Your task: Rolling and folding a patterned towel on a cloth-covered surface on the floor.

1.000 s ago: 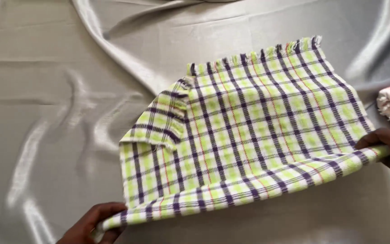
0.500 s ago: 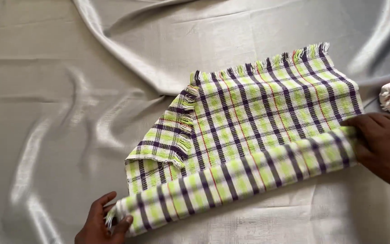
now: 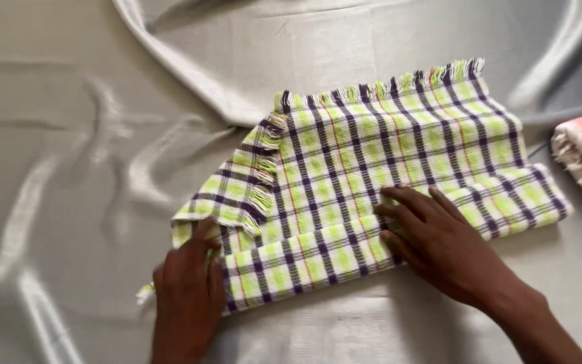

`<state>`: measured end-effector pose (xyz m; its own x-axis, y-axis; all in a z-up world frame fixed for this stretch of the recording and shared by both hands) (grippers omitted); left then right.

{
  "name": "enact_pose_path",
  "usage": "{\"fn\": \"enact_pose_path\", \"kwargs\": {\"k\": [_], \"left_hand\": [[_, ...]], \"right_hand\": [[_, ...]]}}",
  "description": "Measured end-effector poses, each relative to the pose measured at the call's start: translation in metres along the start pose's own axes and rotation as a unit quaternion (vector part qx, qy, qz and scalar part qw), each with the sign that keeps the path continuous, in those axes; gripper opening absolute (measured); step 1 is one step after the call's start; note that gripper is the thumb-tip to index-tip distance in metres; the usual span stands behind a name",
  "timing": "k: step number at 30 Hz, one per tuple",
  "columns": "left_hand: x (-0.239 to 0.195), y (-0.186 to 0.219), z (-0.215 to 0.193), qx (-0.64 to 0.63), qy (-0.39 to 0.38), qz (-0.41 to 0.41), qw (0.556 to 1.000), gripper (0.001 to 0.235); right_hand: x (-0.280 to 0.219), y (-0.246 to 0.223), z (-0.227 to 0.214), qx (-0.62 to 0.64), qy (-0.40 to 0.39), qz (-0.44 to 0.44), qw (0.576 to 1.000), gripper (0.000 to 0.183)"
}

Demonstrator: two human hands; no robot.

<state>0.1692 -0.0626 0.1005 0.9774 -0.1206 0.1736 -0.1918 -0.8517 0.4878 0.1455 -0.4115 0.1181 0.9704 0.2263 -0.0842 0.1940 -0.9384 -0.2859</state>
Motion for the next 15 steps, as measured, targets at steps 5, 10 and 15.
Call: {"fn": "enact_pose_path", "kwargs": {"k": [5, 10, 15], "left_hand": [[0.040, 0.006, -0.002, -0.047, -0.069, 0.213, 0.973, 0.090], [0.070, 0.005, 0.000, 0.070, -0.202, 0.092, 0.973, 0.084], [0.090, -0.026, 0.008, 0.101, -0.060, 0.210, 0.971, 0.074]], "right_hand": [[0.002, 0.000, -0.002, 0.028, -0.020, 0.030, 0.999, 0.044], [0.003, 0.001, -0.002, 0.049, -0.045, 0.047, 0.997, 0.051], [0.004, 0.002, -0.003, 0.050, -0.109, 0.108, 0.987, 0.054]]}}
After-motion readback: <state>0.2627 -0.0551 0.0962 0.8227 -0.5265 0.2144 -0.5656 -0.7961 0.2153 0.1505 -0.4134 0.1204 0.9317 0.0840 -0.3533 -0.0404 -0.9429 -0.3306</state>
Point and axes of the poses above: each hand's wrist, its own x-axis towards the middle knuckle, its own z-axis out of the palm, y = z × x, the point moved 3 cm from there along x, towards the middle knuckle, and after that the axes turned 7 degrees about z, right-handed, at the moved point
